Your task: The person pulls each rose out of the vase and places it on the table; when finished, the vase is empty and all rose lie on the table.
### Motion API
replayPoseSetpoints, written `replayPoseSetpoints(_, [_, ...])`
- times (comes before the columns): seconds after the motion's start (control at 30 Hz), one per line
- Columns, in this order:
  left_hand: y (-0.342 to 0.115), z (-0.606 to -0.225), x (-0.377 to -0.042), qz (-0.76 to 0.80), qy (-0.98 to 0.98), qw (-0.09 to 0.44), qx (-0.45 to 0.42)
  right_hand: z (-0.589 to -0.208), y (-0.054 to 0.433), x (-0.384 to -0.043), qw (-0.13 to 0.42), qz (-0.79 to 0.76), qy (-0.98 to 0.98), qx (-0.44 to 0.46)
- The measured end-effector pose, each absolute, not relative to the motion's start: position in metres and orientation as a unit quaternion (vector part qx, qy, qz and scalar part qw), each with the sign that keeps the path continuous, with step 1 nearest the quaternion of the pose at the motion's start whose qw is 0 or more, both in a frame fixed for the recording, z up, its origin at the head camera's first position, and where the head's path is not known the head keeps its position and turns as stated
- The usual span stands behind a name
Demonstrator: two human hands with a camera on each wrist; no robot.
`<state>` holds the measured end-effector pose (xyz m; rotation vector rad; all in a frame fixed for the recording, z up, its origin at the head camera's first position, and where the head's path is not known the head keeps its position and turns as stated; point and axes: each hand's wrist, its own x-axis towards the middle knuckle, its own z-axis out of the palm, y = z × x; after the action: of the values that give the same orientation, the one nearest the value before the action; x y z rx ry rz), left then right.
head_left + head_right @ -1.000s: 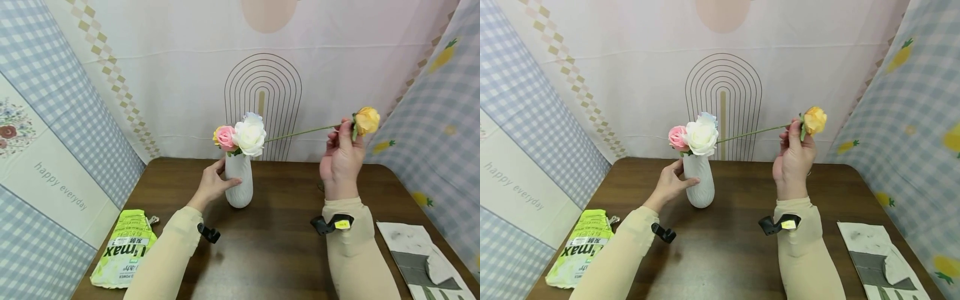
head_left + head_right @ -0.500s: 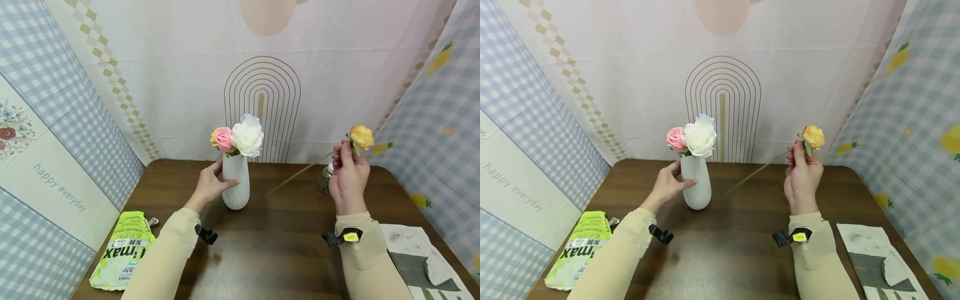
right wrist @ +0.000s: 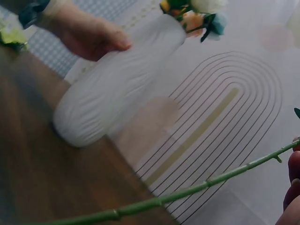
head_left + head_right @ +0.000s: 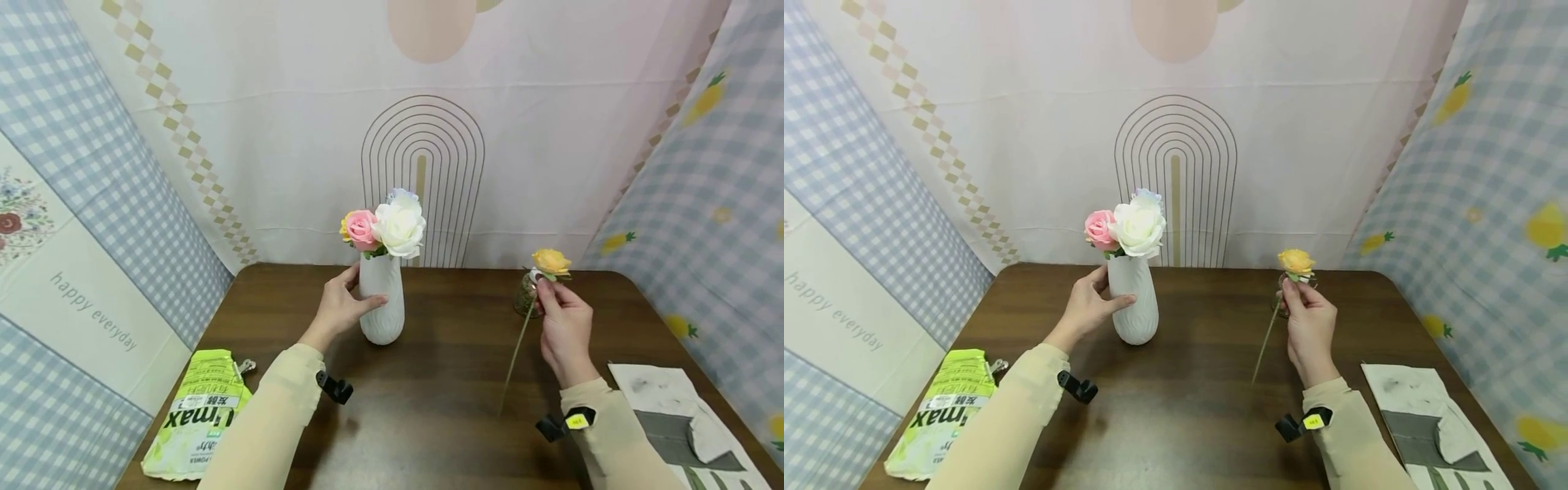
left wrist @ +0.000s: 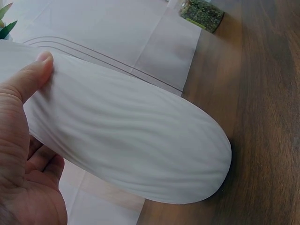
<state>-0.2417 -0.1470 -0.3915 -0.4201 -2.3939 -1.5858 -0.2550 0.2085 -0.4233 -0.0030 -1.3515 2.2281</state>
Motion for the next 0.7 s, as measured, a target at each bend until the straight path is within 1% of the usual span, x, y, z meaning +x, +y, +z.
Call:
replayPoseSetpoints(0.33, [-0.147, -0.393, -0.241, -0.54, -0.819, 0.122, -0.149, -0.463, 0.207, -0.239, 0.261, 0.779, -0.569, -0.04])
replayPoseSetpoints(0.57, [-0.156, -0.427, -0.268, -0.542, -0.819, 0.127, -0.142, -0.489, 0.214, -0.238, 0.26, 0.752, -0.601, -0.074])
replayPoseSetpoints(0.7, [-0.156, -0.427, -0.267, -0.54, -0.82, 0.129, -0.14, -0.503, 0.221, -0.236, 0.255, 0.737, -0.62, -0.088])
